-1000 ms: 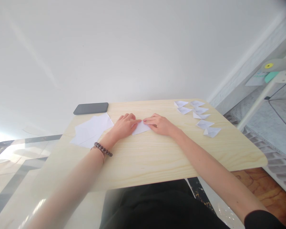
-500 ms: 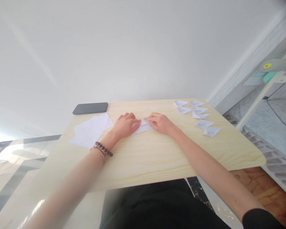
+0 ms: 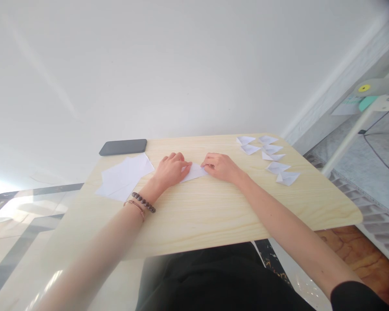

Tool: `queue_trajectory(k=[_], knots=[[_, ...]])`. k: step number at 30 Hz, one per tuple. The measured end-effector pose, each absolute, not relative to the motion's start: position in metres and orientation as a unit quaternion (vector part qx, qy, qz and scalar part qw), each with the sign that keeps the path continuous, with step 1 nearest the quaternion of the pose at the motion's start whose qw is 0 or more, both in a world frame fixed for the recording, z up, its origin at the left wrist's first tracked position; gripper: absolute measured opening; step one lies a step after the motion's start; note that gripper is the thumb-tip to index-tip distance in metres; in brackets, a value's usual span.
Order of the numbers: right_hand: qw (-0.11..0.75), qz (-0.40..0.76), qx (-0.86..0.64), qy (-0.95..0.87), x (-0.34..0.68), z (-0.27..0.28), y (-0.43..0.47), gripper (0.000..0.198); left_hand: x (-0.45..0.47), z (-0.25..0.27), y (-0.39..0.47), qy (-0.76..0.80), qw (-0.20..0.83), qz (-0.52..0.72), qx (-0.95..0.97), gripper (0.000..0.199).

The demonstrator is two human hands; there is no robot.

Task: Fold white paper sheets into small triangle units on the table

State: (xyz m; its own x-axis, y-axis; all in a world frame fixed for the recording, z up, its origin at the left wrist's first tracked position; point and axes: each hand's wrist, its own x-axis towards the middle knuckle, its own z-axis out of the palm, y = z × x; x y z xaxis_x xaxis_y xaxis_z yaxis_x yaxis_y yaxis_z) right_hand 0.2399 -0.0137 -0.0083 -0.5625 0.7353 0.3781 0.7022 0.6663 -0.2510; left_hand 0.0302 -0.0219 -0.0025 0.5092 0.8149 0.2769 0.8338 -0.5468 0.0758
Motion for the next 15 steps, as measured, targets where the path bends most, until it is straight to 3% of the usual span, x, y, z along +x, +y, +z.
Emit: queue_trajectory(k=[15], knots=[[0.255, 0.09, -0.441, -0.856, 0.2426, -0.0105, -0.0134, 0.019, 0.0348, -0.0111, -0.0149, -0.509, -0.043, -0.197, -0.837, 0.034]])
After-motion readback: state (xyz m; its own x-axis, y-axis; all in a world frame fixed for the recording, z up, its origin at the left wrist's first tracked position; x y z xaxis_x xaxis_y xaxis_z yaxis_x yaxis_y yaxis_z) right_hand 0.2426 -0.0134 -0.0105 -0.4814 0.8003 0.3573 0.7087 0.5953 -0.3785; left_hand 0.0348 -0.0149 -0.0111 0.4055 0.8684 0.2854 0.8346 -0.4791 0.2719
